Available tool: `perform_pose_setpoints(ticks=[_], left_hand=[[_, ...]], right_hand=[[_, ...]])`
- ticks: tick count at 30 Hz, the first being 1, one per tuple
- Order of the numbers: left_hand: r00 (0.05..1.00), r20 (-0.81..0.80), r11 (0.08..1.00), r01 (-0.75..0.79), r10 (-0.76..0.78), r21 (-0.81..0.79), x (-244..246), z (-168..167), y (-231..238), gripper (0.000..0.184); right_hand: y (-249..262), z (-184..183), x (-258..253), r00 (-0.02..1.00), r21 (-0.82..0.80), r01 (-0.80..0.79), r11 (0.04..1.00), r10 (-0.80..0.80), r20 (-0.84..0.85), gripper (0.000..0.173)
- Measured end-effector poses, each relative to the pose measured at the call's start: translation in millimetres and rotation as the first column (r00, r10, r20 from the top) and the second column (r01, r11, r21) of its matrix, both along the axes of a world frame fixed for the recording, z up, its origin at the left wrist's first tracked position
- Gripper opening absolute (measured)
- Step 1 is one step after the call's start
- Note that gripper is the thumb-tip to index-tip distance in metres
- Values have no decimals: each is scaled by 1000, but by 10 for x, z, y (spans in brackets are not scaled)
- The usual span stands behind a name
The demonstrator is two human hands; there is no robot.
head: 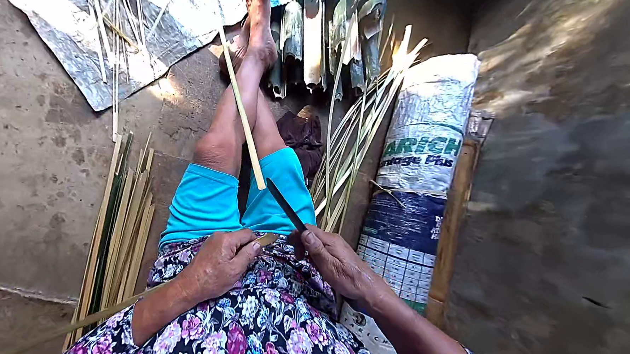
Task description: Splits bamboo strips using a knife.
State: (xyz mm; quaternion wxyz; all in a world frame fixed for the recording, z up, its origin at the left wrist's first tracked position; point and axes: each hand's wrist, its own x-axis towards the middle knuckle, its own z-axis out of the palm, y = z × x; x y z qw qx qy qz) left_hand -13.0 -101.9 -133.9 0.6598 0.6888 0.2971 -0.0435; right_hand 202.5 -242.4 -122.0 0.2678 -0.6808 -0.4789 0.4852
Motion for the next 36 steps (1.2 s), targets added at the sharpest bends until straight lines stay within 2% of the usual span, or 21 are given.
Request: perform_pose_setpoints(ticks=[4, 7, 9, 12, 17, 20, 28, 34, 36], left_hand=[[982, 86, 976, -156, 170, -150, -11, 14, 96, 25], [917, 238, 934, -265, 321, -238, -49, -7, 144, 21], [883, 292, 924, -309, 367, -226, -43, 26, 147, 23], [871, 290, 917, -363, 397, -165, -22, 66, 127, 16], [823, 358, 885, -464, 441, -22, -2, 1, 122, 12], [805, 362, 861, -509, 469, 16, 41, 76, 147, 15], [737, 426, 814, -580, 525, 0, 57, 153, 121, 12], [699, 503, 832, -550, 508, -77, 75, 188, 128, 16], [676, 554, 842, -532, 486, -88, 81, 189, 141, 12]], right_hand=[[107, 57, -40, 989, 100, -56, 993, 42, 143, 67], [290, 163, -189, 919, 243, -165, 956, 60, 390, 77], [367, 170, -280, 850, 302, -228, 926, 38, 526, 84], [459, 94, -379, 769, 372, -257, 892, -44, 638, 84], [604, 37, -451, 716, 465, -230, 855, -175, 676, 81], [683, 72, -448, 692, 465, -236, 853, -188, 697, 81], [783, 169, -428, 689, 450, -262, 854, -161, 706, 82], [795, 293, -364, 716, 449, -294, 844, -117, 688, 79], [807, 334, -323, 741, 462, -322, 826, -85, 667, 78]])
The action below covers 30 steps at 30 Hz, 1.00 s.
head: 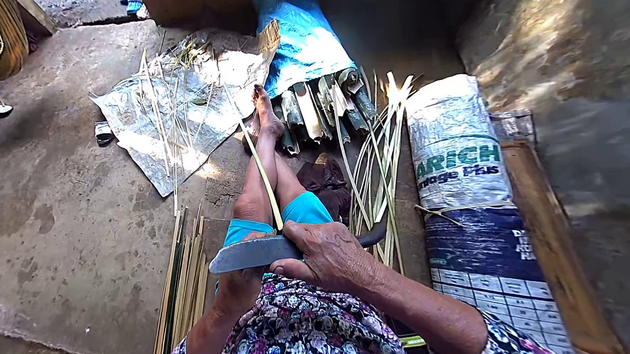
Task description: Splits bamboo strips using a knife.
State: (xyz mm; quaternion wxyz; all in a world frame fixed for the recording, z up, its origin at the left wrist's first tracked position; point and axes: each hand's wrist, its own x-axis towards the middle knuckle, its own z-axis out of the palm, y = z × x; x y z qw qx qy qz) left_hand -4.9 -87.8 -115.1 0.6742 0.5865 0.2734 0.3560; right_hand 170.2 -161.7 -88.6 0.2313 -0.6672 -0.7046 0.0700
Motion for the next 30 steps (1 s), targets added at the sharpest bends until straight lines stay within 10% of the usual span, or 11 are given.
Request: perform_pose_setpoints(ticks=[8, 12, 14, 16, 23, 30], left_hand=[[999, -14, 981, 47, -45, 186, -36, 40, 117, 9], [965, -73, 951, 260, -251, 167, -148, 146, -90, 21], [948, -159, 938, 301, -275, 173, -280, 86, -186, 24], [940, -295, 964, 223, -173, 147, -101, -42, -7, 24], [913, -223, 938, 315, -341, -143, 55, -83, -96, 26], [840, -169, 857, 511, -515, -71, -54, -74, -223, 26]], right_hand=[[161, -99, 223, 985, 230, -123, 965, 90, 149, 80], [251, 4, 999, 949, -217, 313, 925, -310, 48, 30], [164, 80, 1609, 811, -469, 546, 694, -579, 86, 54], [166, 169, 1927, 774, -443, 593, 672, -628, 85, 82], [-74, 236, 964, 803, -753, -76, 653, -408, -435, 67], [-415, 310, 553, 654, -570, -325, 755, -256, -712, 33]])
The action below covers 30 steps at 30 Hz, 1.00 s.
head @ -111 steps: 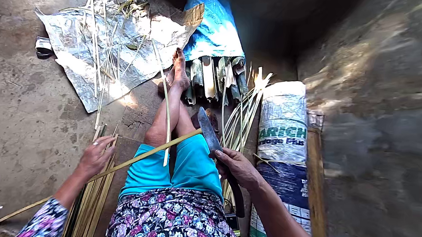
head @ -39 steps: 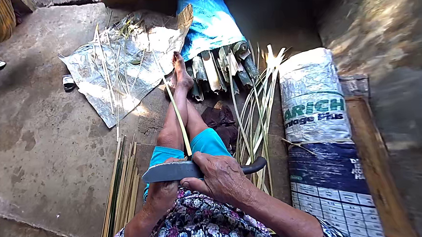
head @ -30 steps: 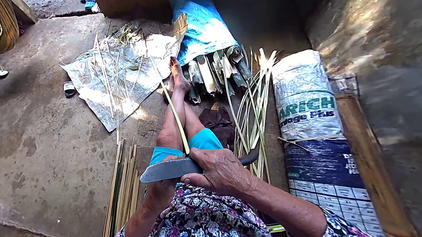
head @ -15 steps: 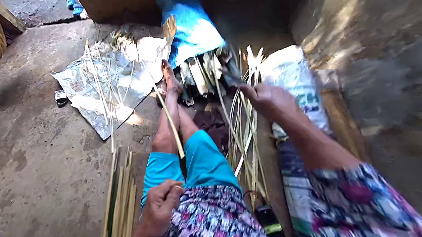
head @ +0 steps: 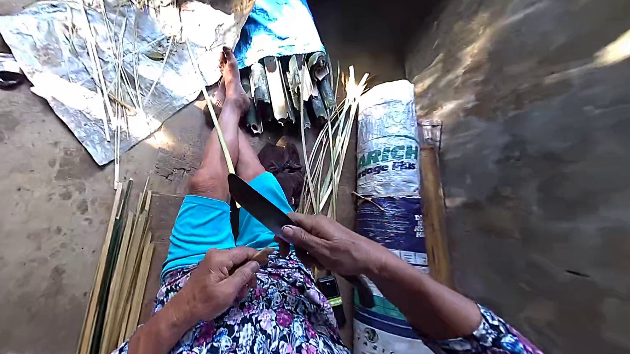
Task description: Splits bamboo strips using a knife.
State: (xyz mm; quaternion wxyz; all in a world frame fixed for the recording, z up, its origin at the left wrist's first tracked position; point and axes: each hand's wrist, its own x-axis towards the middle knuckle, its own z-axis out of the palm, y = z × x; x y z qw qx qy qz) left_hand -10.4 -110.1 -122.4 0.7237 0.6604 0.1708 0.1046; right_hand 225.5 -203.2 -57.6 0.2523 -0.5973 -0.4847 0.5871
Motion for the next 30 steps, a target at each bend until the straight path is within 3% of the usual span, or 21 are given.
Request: perform_pose_setpoints(ticks=[3, 8, 14, 30], left_hand=[[997, -29, 998, 65, -65, -9, 32, -30, -58, 27], [969, -194, 986, 132, -151, -106, 124, 30, -102, 25], [962, -189, 976, 171, -195, -137, 122, 4, -94, 26], [910, -316, 962, 269, -269, -45, 198, 41, -77, 30]], right_hand=[[-78, 76, -24, 999, 32, 12, 999, -13, 40, 33], [-190, 87, -51, 993, -109, 37, 993, -24, 114, 34], [-370, -30, -48, 979, -202, 125, 971, -154, -133, 31], [-421, -225, -19, 937, -288, 106, 952, -193, -292, 29]])
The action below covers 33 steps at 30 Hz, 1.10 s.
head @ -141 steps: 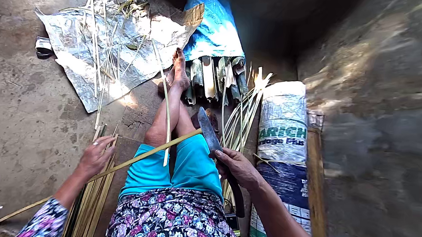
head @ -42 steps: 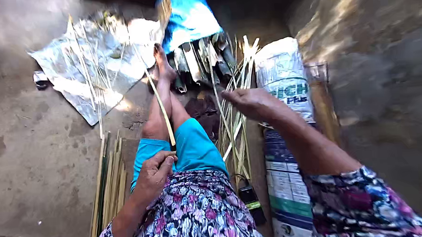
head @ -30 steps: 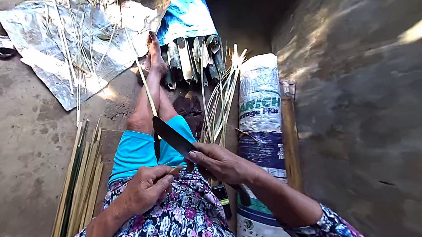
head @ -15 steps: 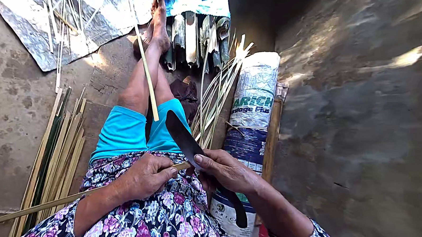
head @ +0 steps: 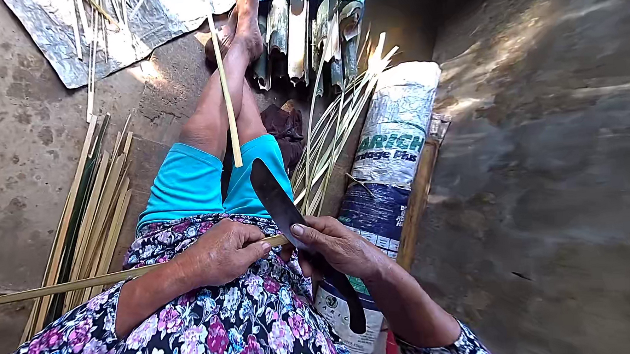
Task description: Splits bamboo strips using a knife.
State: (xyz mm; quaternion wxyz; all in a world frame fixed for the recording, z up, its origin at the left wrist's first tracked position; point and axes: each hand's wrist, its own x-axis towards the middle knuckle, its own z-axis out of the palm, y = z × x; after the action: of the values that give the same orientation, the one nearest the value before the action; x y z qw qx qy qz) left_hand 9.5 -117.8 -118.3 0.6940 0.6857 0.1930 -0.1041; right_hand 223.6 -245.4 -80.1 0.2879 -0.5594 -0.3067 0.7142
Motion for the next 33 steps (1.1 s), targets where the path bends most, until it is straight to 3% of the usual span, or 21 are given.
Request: perform_pose_setpoints(ticks=[16, 28, 33], left_hand=[[999, -25, 999, 32, -32, 39, -8, 17, 4, 30], [1000, -25, 999, 13, -12, 42, -5, 4, -12, 30], [1000, -16, 999, 13, -12, 33, -4, -14, -14, 30]], right_hand=[[29, -4, -11, 996, 18, -64, 998, 63, 60, 27], [13, 48, -108, 950, 103, -126, 987, 90, 300, 28], [-19, 6, -110, 953, 130, -143, 981, 102, 285, 30]])
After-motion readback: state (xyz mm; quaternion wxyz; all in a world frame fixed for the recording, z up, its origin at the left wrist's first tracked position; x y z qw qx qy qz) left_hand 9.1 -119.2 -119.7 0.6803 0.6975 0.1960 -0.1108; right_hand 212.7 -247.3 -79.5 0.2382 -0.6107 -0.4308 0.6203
